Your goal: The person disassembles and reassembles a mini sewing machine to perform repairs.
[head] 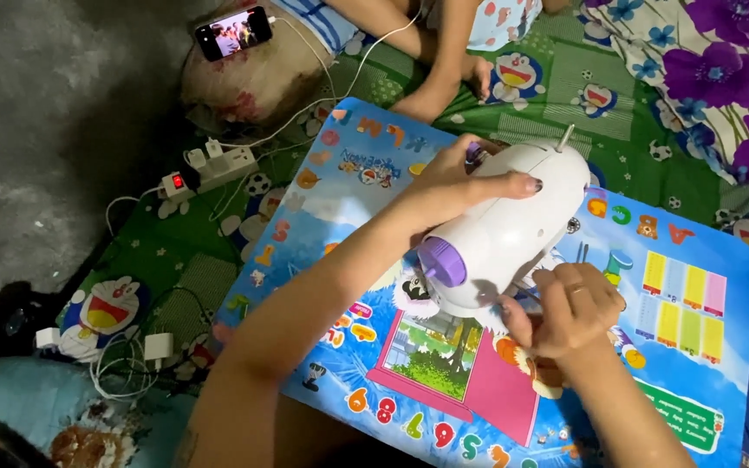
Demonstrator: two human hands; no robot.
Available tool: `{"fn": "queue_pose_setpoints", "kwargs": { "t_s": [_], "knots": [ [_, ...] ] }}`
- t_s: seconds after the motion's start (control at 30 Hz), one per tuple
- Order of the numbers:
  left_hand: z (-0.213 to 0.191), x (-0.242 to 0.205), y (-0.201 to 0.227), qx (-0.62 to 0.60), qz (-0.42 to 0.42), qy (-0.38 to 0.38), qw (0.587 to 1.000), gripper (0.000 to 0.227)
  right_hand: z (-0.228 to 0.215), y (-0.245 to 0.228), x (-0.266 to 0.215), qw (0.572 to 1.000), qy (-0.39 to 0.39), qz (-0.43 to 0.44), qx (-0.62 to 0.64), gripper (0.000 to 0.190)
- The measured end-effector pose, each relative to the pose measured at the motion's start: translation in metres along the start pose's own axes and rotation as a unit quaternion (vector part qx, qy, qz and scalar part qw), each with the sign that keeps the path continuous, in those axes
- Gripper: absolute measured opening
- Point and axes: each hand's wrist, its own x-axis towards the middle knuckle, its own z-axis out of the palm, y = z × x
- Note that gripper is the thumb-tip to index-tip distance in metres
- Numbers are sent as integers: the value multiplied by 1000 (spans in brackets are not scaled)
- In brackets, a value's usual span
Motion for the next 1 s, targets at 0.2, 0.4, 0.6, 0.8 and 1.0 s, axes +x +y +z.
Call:
{"fn": "queue_pose_setpoints", "kwargs": {
  "t_s": [0.2,0.4,0.6,0.8,1.0],
  "knots": [
    [14,-15,9,-6,-10,50,999,105,-2,-12,-7,885,18,393,251,35],
    [27,-20,12,5,0,54,999,103,-38,-33,50,629,-110,662,392,48],
    [30,-28,13,14,25,71,997,108,-41,-28,42,487,-114,743,445,37],
    [29,-19,9,40,51,63,996,108,-54,-18,21,452,-137,714,516,21],
    [28,-17,5,62,74,63,993,107,-51,5,2,398,-164,761,485,26]
  ]
}}
